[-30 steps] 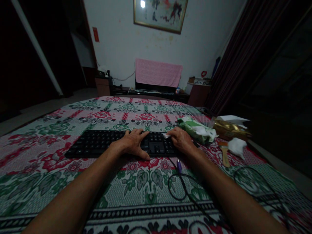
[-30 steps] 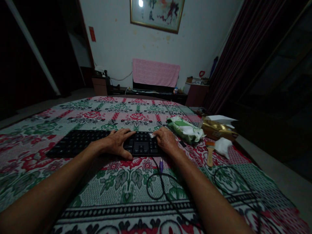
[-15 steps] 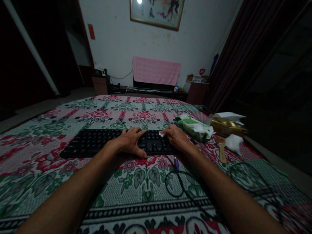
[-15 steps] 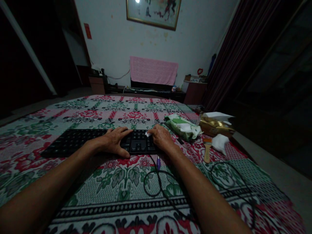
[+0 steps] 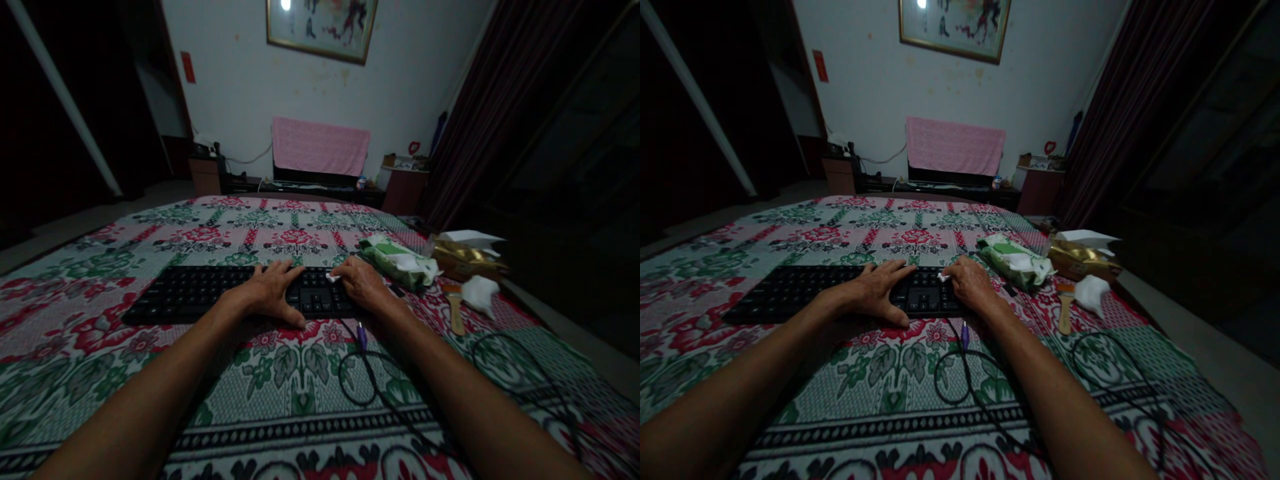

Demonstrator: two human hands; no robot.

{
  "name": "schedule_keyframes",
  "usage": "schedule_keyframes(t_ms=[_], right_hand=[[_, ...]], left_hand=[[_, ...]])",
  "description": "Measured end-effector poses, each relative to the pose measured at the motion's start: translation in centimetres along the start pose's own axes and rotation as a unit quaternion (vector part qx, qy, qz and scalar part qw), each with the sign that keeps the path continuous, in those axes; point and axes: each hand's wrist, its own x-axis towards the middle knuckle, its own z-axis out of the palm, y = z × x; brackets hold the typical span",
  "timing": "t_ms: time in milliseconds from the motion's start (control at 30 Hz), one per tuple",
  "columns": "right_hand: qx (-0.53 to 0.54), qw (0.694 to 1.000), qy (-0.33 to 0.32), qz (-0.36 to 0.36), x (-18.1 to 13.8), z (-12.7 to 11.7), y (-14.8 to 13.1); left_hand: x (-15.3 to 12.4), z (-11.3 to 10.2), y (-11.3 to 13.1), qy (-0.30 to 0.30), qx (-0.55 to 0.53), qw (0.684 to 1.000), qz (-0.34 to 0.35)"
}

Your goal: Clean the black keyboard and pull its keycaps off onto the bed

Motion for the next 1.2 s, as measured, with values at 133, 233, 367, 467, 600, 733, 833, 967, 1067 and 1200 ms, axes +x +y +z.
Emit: schedule_keyframes(t_ms=[133,233,367,467,600,733,833,967,1067,1200], right_hand=[[0.011,1.000,-0.004,-0.010,-0.2,-0.4,0.0],[0.016,1.000,0.003,-0.009,-0.5,-0.6,-0.1],[0.021,1.000,0.014,-0.011,-0.5,-0.2,-0.3],[0.022,0.999,0.017,-0.024,-0.4,0.0,-0.3],[0.035,0.999,0.015,-0.033,-0.6,-0.1,0.0],[0.034,0.999,0.029,-0.008,-0.8,-0.6,0.2],[0.042,0.999,0.031,-0.011,-0.8,-0.7,-0.2],[0.046,0.998,0.013,-0.048,-0.7,-0.7,-0.9],[0.033,0.999,0.015,-0.030,-0.8,-0.8,-0.5],[0.021,0.999,0.029,0.009,-1.0,-0.9,0.3]], left_hand=[[0.1,0.4,0.3,0.021,0.006,1.000,0.013],[0.2,0.6,0.2,0.028,0.009,0.999,0.013],[0.2,0.6,0.2,0.030,0.006,0.999,0.012],[0.2,0.6,0.2,0.030,0.006,0.999,0.008],[0.2,0.6,0.2,0.027,0.009,1.000,0.001],[0.2,0.5,0.2,0.022,0.005,1.000,0.007],[0.1,0.5,0.2,0.019,0.002,1.000,0.009],[0.1,0.4,0.3,0.019,0.001,1.000,0.006],[0.1,0.5,0.2,0.023,0.003,1.000,0.007],[0.3,0.6,0.2,0.025,0.007,1.000,0.009]])
